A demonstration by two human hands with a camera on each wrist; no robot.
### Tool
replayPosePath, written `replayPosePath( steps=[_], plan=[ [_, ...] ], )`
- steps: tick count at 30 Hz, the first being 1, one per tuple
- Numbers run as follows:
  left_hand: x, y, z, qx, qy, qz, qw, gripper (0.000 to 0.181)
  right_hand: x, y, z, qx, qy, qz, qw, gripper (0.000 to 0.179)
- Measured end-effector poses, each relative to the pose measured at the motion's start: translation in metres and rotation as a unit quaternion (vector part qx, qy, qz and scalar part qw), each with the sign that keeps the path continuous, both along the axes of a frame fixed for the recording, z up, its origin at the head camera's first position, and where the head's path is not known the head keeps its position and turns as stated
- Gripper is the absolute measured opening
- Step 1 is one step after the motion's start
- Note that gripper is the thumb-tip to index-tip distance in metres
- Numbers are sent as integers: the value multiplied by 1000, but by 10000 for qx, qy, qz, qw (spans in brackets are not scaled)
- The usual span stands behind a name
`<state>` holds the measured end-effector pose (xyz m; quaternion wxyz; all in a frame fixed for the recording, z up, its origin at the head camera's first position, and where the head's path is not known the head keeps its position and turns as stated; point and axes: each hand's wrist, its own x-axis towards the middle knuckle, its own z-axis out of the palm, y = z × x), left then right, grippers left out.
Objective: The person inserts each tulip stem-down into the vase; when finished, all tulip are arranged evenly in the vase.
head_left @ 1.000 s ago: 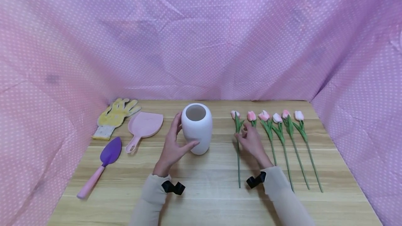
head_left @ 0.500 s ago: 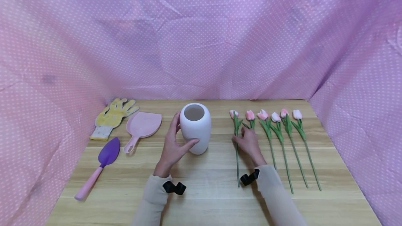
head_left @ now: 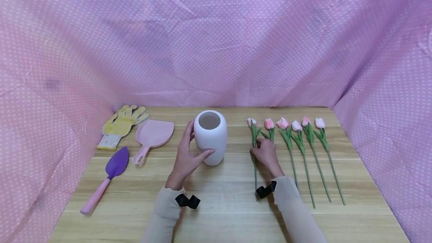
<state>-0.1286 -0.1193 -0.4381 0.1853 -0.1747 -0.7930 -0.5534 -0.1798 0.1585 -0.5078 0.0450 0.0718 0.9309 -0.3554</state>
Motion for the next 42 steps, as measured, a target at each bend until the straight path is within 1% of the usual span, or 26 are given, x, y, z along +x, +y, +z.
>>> replayPosePath(
  steps=[4,6,14,21,28,32,34,38,42],
  plan=[
    [0,0,-1,0,0,-10,10000,103,0,1,-1,-98,41,-3,9999,17],
    [0,0,-1,-11,14,-16,10000,103,0,3,-1,-227,29,16,9997,18],
    [-1,0,0,-22,27,-25,10000,103,2,8,1,-834,-353,-36,9959,23],
    [-1,-1,-1,3,16,3,10000,102,2,10,-1,-1485,-642,-244,9865,28],
    [-1,-1,-2,5,22,-6,10000,103,4,11,1,-1878,-680,-384,9791,31],
    [-1,-1,-3,7,-2,9,10000,102,6,13,2,-2155,-780,-445,9724,32],
    [-1,-1,-3,7,-6,15,10000,102,6,14,3,-2348,-835,-497,9672,33],
    [-1,-1,-3,35,4,21,10000,103,4,16,5,-2819,-863,-566,9539,37],
    [-1,-1,-3,11,56,26,10000,103,3,19,8,-3256,-775,-583,9405,41]
  ],
)
